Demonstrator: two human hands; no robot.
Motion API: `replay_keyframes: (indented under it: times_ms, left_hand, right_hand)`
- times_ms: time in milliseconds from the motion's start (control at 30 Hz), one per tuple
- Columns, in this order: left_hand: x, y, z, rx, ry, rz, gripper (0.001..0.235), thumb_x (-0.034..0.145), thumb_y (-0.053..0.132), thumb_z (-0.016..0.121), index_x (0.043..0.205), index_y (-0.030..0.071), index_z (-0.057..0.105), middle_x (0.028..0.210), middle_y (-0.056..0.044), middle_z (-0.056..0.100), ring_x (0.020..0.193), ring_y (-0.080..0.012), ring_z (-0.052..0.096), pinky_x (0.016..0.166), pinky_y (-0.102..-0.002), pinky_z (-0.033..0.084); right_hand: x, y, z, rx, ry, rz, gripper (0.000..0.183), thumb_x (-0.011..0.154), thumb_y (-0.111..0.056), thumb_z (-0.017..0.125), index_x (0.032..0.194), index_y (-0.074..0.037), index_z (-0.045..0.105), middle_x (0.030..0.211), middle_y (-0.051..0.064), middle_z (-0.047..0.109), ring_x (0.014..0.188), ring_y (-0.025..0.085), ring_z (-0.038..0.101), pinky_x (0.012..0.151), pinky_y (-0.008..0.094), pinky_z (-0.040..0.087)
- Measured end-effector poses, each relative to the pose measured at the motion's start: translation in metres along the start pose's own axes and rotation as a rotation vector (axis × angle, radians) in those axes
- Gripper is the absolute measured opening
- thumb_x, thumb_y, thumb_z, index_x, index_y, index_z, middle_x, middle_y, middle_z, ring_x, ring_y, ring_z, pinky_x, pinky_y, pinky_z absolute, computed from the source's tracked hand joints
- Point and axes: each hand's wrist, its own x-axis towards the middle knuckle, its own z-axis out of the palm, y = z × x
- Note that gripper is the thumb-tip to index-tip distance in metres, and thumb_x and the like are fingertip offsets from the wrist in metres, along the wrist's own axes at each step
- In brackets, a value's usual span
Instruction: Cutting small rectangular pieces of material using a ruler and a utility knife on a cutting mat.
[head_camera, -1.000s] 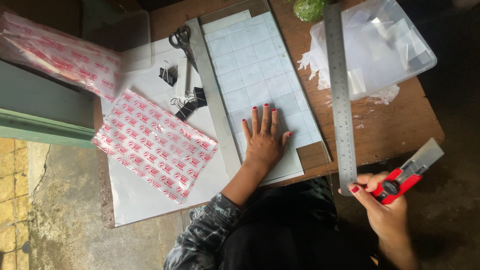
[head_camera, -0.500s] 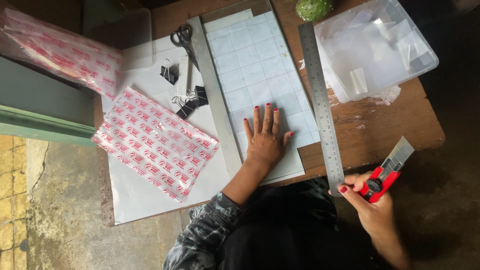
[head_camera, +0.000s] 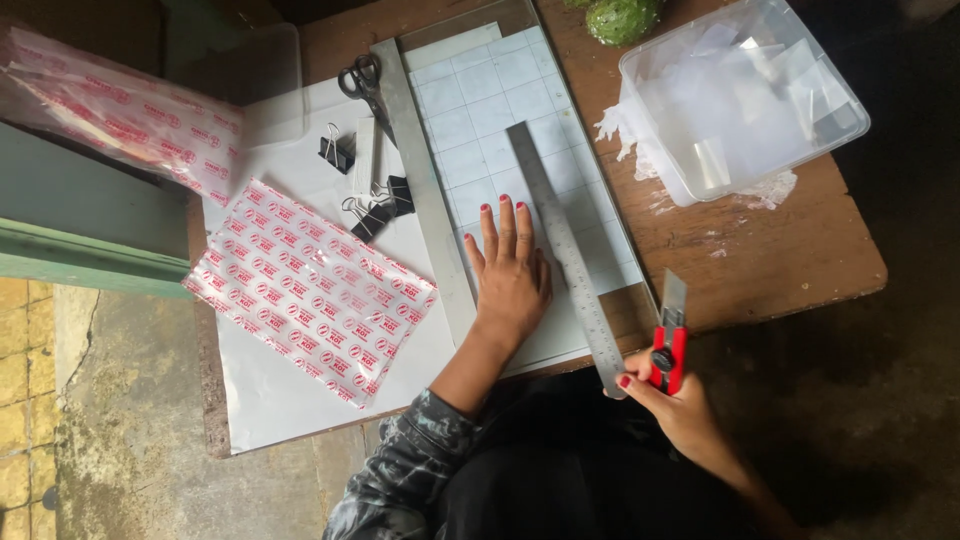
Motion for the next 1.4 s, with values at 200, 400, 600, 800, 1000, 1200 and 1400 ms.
replay_keyframes:
  times_ms: [200, 400, 600, 800, 1000, 1200, 1400]
  left_hand:
    - [0.002, -0.019, 0.012, 0.051, -0.071, 0.086, 0.069, 0.099, 0.03, 0.052, 0.161, 0.011, 0.03, 0.172, -0.009, 0.02, 0.158, -0.0449, 0.01, 0.121, -0.071, 0.016]
    - [0.001, -0.017, 0.021, 0.093, -0.037, 0.084, 0.062, 0.103, 0.039, 0.048, 0.159, 0.015, 0.038, 0.17, -0.006, 0.027, 0.157, -0.0416, 0.016, 0.121, -0.069, 0.017]
    - [0.001, -0.018, 0.024, 0.09, -0.078, 0.075, 0.061, 0.105, 0.042, 0.044, 0.16, 0.017, 0.037, 0.17, -0.003, 0.025, 0.158, -0.041, 0.013, 0.122, -0.068, 0.013]
    - [0.003, -0.018, 0.023, 0.116, -0.158, 0.062, 0.063, 0.105, 0.044, 0.04, 0.161, 0.016, 0.033, 0.171, -0.002, 0.022, 0.158, -0.0399, 0.009, 0.122, -0.068, 0.009]
    - [0.004, -0.017, 0.023, 0.107, -0.185, 0.054, 0.064, 0.105, 0.045, 0.04, 0.161, 0.015, 0.032, 0.171, -0.001, 0.021, 0.158, -0.0399, 0.009, 0.122, -0.069, 0.007]
    - [0.001, -0.017, 0.026, 0.136, -0.095, 0.071, 0.062, 0.103, 0.043, 0.045, 0.158, 0.014, 0.04, 0.169, -0.002, 0.028, 0.157, -0.0405, 0.015, 0.121, -0.07, 0.014]
    - [0.003, -0.016, 0.024, 0.128, -0.171, 0.054, 0.065, 0.104, 0.045, 0.041, 0.161, 0.014, 0.032, 0.171, -0.001, 0.022, 0.157, -0.0418, 0.011, 0.121, -0.07, 0.01]
  right_hand:
    - [0.006, 0.011, 0.007, 0.004, -0.08, 0.126, 0.018, 0.086, -0.008, 0.076, 0.08, -0.005, 0.059, 0.094, 0.012, 0.07, 0.081, 0.019, 0.07, 0.079, 0.033, 0.063]
    - [0.007, 0.01, 0.014, 0.06, -0.091, 0.184, 0.013, 0.087, -0.005, 0.075, 0.082, 0.0, 0.064, 0.096, 0.017, 0.068, 0.08, 0.021, 0.07, 0.079, 0.036, 0.067]
    - [0.007, 0.006, 0.016, 0.04, -0.066, 0.199, 0.015, 0.086, -0.005, 0.076, 0.082, -0.003, 0.062, 0.096, 0.018, 0.07, 0.081, 0.021, 0.07, 0.078, 0.036, 0.067]
    - [0.008, 0.016, 0.017, 0.082, -0.052, 0.222, 0.015, 0.085, -0.004, 0.077, 0.083, -0.001, 0.063, 0.095, 0.018, 0.068, 0.083, 0.021, 0.068, 0.079, 0.037, 0.068]
    - [0.008, 0.015, 0.017, 0.101, -0.085, 0.197, 0.021, 0.086, -0.002, 0.076, 0.08, -0.004, 0.056, 0.095, 0.019, 0.07, 0.083, 0.025, 0.073, 0.078, 0.039, 0.07]
    - [0.007, 0.008, 0.017, 0.02, -0.032, 0.259, 0.022, 0.084, -0.01, 0.08, 0.081, -0.008, 0.058, 0.106, 0.018, 0.071, 0.065, 0.028, 0.076, 0.063, 0.029, 0.061]
    - [0.008, -0.068, 0.02, -0.508, 0.133, -0.054, 0.034, 0.095, -0.027, 0.068, 0.126, -0.013, 0.072, 0.078, -0.002, 0.069, 0.067, 0.008, 0.058, 0.064, 0.024, 0.046]
